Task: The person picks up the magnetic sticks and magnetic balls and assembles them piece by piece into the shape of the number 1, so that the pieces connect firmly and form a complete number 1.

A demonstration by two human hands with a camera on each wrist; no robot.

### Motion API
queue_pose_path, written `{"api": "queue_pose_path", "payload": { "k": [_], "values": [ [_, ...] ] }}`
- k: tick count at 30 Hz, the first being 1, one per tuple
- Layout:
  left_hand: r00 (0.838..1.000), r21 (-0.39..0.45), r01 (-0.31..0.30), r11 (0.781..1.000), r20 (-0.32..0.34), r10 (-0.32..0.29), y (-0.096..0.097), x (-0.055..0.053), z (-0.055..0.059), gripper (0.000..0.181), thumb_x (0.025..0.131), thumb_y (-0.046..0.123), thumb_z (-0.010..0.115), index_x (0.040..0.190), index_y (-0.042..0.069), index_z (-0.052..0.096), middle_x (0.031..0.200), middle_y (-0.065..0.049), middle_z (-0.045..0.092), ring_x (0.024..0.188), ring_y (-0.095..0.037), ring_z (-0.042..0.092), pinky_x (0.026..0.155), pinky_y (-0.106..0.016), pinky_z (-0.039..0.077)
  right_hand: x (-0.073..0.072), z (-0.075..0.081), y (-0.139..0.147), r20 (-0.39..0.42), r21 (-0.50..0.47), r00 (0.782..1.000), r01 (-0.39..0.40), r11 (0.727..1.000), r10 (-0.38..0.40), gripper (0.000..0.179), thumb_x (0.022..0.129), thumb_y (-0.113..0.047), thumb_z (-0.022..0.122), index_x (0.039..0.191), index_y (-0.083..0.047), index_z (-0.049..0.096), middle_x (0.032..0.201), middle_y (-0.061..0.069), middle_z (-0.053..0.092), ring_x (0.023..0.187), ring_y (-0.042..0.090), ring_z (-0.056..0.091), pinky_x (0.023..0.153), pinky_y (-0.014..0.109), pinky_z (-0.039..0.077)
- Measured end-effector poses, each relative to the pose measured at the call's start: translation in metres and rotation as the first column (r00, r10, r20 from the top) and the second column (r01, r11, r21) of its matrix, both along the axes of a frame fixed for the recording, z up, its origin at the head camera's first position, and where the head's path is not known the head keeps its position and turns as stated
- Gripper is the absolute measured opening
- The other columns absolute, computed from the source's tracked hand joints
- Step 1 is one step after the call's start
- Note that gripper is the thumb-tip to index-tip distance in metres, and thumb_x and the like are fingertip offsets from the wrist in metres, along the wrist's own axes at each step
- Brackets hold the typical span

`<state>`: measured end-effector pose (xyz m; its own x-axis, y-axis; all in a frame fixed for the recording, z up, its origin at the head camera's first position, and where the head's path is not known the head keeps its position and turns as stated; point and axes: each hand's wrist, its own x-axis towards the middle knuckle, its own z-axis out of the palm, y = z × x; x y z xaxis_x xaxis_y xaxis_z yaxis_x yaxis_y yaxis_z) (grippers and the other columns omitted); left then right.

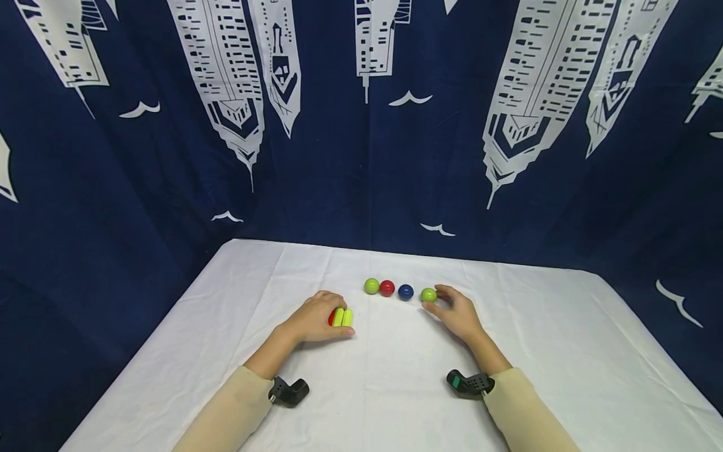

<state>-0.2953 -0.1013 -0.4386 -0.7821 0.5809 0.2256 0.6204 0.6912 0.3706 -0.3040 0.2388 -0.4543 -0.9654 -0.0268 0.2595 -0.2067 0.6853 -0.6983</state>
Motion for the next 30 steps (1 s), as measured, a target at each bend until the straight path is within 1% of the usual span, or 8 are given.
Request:
{"api": "queue_pose_path", "payload": {
  "k": [5, 10, 17, 21, 24, 27, 30],
  "values": [
    [1.000, -0.002, -0.005, 1.000, 0.001, 0.005, 0.001, -0.001, -0.003, 0.054, 0.079, 0.053, 0.074, 0.110, 0.010, 0.064, 0.116, -0.007, 0.063, 0.119, -0.029, 0.050, 0.093, -0.048, 0.042, -0.002, -0.003, -0.003, -0.039, -0.024, 0.999, 0.013, 1.000, -0.014, 0.054, 0.086, -0.023, 0.075, 0.126, 0.009, 0.056, 0.114, 0.025, 0.065, 0.114, 0.041, 0.056, 0.102, 0.053, 0.038],
    [1.000, 0.003, -0.008, 1.000, 0.003, 0.008, 0.003, -0.002, -0.004, 0.051, 0.079, 0.053, 0.074, 0.108, 0.012, 0.064, 0.117, -0.006, 0.063, 0.119, -0.029, 0.050, 0.093, -0.047, 0.042, -0.004, -0.004, -0.005, -0.034, -0.033, 0.999, 0.035, 0.999, -0.036, 0.050, 0.087, -0.021, 0.074, 0.125, 0.008, 0.058, 0.113, 0.024, 0.066, 0.113, 0.039, 0.057, 0.101, 0.051, 0.039],
    [1.000, 0.011, -0.010, 1.000, -0.020, 0.010, 0.009, -0.002, -0.002, 0.048, 0.076, 0.051, 0.077, 0.103, 0.014, 0.064, 0.110, -0.004, 0.065, 0.115, -0.026, 0.052, 0.093, -0.045, 0.042, -0.005, -0.005, -0.005, -0.049, -0.031, 0.998, 0.049, 0.998, -0.050, 0.042, 0.089, -0.019, 0.072, 0.121, 0.007, 0.061, 0.110, 0.024, 0.067, 0.110, 0.039, 0.059, 0.100, 0.051, 0.039],
    [0.999, 0.002, -0.023, 1.000, -0.022, 0.023, 0.013, -0.003, -0.001, 0.051, 0.075, 0.050, 0.079, 0.105, 0.011, 0.065, 0.108, -0.003, 0.066, 0.115, -0.025, 0.053, 0.095, -0.044, 0.041, -0.006, -0.007, -0.005, -0.063, -0.044, 0.996, 0.058, 0.997, -0.061, 0.040, 0.088, -0.017, 0.072, 0.119, 0.007, 0.062, 0.108, 0.023, 0.067, 0.108, 0.039, 0.059, 0.100, 0.051, 0.039],
    [0.999, -0.014, -0.025, 1.000, -0.028, 0.025, 0.017, -0.005, -0.001, 0.052, 0.074, 0.050, 0.080, 0.106, 0.012, 0.066, 0.106, 0.000, 0.066, 0.112, -0.022, 0.053, 0.094, -0.042, 0.041, -0.006, -0.008, -0.005, -0.065, -0.063, 0.996, 0.065, 0.996, -0.069, 0.039, 0.088, -0.016, 0.073, 0.118, 0.007, 0.062, 0.107, 0.023, 0.067, 0.108, 0.038, 0.059, 0.100, 0.051, 0.039],
    [0.999, -0.032, -0.023, 0.999, -0.038, 0.022, 0.020, -0.006, -0.001, 0.050, 0.073, 0.050, 0.080, 0.106, 0.013, 0.067, 0.102, 0.003, 0.065, 0.105, -0.019, 0.052, 0.089, -0.039, 0.040, -0.006, -0.009, -0.005, -0.062, -0.077, 0.995, 0.075, 0.994, -0.080, 0.039, 0.088, -0.016, 0.073, 0.118, 0.007, 0.062, 0.107, 0.023, 0.067, 0.108, 0.039, 0.059, 0.100, 0.051, 0.039],
    [0.998, -0.049, -0.021, 0.999, -0.058, 0.019, 0.023, -0.007, -0.002, 0.049, 0.073, 0.049, 0.079, 0.104, 0.014, 0.068, 0.095, 0.006, 0.063, 0.094, -0.015, 0.048, 0.083, -0.035, 0.039, -0.005, -0.009, -0.006, -0.050, -0.100, 0.994, 0.090, 0.991, -0.095, 0.039, 0.088, -0.016, 0.073, 0.118, 0.006, 0.062, 0.107, 0.023, 0.067, 0.109, 0.038, 0.058, 0.101, 0.050, 0.038]
  ]
}}
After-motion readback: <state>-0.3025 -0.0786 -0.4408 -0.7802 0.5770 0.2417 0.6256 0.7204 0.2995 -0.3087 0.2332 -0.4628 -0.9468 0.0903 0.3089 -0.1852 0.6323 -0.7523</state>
